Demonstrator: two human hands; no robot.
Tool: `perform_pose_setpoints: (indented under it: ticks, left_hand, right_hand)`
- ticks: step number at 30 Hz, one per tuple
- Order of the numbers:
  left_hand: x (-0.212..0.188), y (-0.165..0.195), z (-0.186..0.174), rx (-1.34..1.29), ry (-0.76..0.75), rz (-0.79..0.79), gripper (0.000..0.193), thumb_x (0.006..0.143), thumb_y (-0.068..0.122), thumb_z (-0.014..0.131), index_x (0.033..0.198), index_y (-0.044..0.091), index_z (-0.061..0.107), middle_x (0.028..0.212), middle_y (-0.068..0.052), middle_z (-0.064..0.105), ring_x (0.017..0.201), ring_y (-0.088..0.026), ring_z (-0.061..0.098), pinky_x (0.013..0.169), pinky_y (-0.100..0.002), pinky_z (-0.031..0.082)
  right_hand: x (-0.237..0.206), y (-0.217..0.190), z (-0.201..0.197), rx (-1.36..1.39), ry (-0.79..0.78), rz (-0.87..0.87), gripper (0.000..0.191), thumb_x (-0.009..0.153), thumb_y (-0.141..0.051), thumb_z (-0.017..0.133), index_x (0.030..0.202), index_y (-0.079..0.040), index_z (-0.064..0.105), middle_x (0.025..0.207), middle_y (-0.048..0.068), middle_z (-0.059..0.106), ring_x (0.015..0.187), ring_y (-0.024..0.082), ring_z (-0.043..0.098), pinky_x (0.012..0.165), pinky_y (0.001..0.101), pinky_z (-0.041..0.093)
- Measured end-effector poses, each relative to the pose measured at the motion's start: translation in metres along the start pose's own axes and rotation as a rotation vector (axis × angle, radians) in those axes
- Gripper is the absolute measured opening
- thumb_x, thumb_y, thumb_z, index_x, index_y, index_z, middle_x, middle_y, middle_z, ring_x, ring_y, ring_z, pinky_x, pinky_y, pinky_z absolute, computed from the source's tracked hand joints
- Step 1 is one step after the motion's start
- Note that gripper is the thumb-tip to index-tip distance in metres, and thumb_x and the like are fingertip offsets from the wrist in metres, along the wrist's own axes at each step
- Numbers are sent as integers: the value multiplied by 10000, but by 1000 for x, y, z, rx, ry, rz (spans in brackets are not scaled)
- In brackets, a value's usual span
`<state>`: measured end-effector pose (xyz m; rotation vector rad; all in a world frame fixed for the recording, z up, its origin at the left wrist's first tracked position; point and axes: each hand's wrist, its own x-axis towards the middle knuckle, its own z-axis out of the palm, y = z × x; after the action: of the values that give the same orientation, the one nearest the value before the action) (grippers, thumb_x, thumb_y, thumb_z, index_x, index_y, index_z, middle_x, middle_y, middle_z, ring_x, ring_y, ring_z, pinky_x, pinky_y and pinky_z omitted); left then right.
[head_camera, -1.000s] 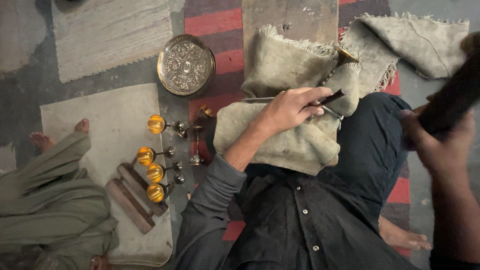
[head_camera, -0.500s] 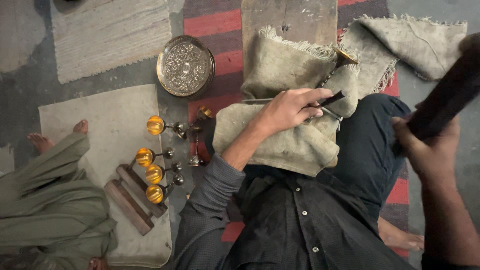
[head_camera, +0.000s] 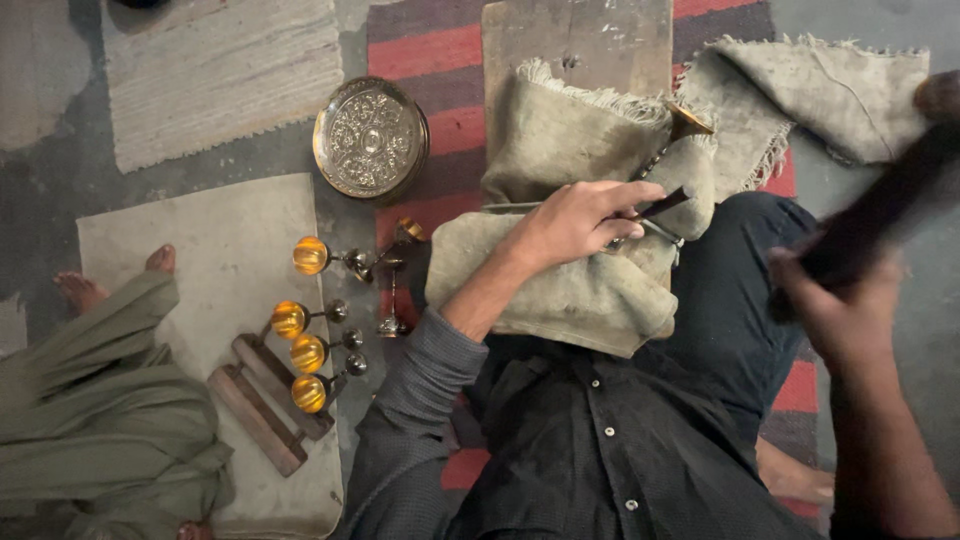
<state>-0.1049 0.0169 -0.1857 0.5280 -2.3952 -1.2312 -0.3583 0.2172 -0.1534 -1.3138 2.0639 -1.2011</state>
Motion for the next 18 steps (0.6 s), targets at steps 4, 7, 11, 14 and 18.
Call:
perform_pose_setpoints:
  ticks: [4,7,11,14,18]
  left_hand:
    - [3,0,-2,-17,-29,-5,519,942,225,770,1420,214,569,1009,-98,737,908,-255,763,806,-388,591]
    - [2,2,-2,-22,-36,-22,520,938,218,773,1419,211,575,1007,-103,737,911,-260,763,810,-390,587]
    - [3,3,-5,-32,-61,-24,524,938,208,758,1427,217,572,1016,-97,740,916,-253,767,824,-383,592]
    - [3,5,-7,-30,-68,-24,521,946,214,763,1430,220,569,1024,-96,740,920,-249,764,825,-382,591]
    - [5,5,-9,-35,-107,-96,532,926,222,756,1424,237,569,1006,-74,750,887,-218,777,810,-362,604]
  right_hand:
    - [-1,14,4,-167,-14,-6,327,916,-146,864,1071,-19,605,857,85,677,772,141,656,725,314,516]
    - [-1,19,6,-92,-61,148,328,995,-130,863,942,22,577,784,124,637,712,182,579,695,364,497]
    - [-2,9,3,-204,-47,-138,376,887,-82,823,1187,47,636,955,72,724,951,154,684,826,346,549]
    - [0,-2,5,408,41,202,409,820,-185,802,1099,-76,523,891,-28,622,799,54,646,741,251,545]
    - [-1,-1,3,-251,-26,-46,391,856,-64,870,1178,-1,658,971,219,712,882,255,717,744,375,556]
